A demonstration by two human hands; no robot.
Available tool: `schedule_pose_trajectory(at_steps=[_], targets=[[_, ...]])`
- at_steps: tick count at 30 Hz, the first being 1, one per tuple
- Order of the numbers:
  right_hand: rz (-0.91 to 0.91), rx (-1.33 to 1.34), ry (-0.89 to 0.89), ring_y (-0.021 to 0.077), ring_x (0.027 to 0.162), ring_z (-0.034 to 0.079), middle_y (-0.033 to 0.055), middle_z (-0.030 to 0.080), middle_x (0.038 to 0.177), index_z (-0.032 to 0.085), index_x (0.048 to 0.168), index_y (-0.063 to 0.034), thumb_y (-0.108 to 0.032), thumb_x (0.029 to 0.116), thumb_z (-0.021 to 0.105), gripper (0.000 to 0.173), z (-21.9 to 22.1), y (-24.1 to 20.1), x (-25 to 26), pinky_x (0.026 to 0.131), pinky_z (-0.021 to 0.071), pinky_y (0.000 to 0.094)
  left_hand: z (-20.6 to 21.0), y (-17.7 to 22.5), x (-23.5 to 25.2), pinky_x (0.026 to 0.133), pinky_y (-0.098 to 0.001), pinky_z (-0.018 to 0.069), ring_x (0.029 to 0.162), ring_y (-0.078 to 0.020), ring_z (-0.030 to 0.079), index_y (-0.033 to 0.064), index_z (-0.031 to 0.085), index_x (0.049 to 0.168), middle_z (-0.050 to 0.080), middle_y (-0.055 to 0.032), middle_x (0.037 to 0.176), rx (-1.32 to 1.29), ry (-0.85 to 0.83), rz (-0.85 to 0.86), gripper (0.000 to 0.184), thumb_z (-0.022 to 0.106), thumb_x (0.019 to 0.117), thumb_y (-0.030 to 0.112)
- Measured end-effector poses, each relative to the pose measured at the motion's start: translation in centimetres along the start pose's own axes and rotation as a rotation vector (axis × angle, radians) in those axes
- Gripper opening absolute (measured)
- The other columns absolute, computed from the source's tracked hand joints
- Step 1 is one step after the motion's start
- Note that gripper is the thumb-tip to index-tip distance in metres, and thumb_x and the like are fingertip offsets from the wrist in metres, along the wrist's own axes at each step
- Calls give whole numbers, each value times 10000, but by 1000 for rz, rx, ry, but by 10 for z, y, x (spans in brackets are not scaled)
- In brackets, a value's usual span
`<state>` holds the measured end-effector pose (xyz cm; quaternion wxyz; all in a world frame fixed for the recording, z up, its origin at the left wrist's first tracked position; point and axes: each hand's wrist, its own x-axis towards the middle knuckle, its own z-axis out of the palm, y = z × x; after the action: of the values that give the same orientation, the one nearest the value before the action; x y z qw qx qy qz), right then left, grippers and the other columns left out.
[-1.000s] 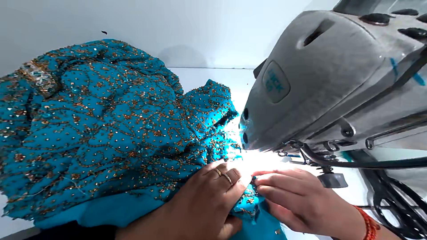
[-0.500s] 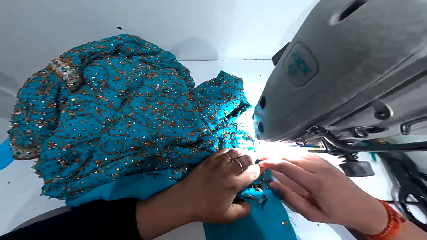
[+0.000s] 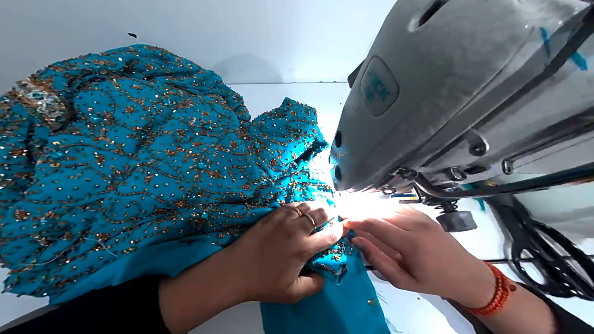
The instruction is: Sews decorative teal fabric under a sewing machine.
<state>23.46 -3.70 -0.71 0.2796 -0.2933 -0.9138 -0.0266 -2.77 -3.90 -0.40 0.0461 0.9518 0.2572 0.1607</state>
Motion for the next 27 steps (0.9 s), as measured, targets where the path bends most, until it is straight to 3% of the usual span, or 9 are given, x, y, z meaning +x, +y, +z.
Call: schedule_pose_trajectory(at_steps=[6,11,23,27], targets=[[13,-20,6,72,634,561,-55,613,697,712,1004,-188,-301,1035,428,308,2,0,-1,581,429,250,0,-1,1,1098,-399,451,1321,-241,566,176,642,1374,638,-101,1355,-4,16,10,550,535,897,428],[26,-3,-6,86,682,594,-42,640,732,729,1017,-171,-290,1034,440,313,3,1,-1,617,458,262,2,-3,2,1065,-411,478,1300,-250,582,196,651,1361,636,-105,1356,13,22,-11,540,523,904,454],[23,-27,21,109,766,641,-12,690,794,740,1017,-144,-281,1028,449,322,4,2,0,684,500,282,0,-7,4,1101,-406,457,1332,-229,559,206,635,1387,622,-91,1383,12,-3,-17,560,539,898,459],[31,-37,20,103,707,614,-18,667,763,729,932,-149,-285,1030,440,334,4,2,0,629,474,280,1,-8,4,1097,-413,465,1341,-245,561,214,664,1355,629,-109,1382,17,10,-27,544,531,894,469]])
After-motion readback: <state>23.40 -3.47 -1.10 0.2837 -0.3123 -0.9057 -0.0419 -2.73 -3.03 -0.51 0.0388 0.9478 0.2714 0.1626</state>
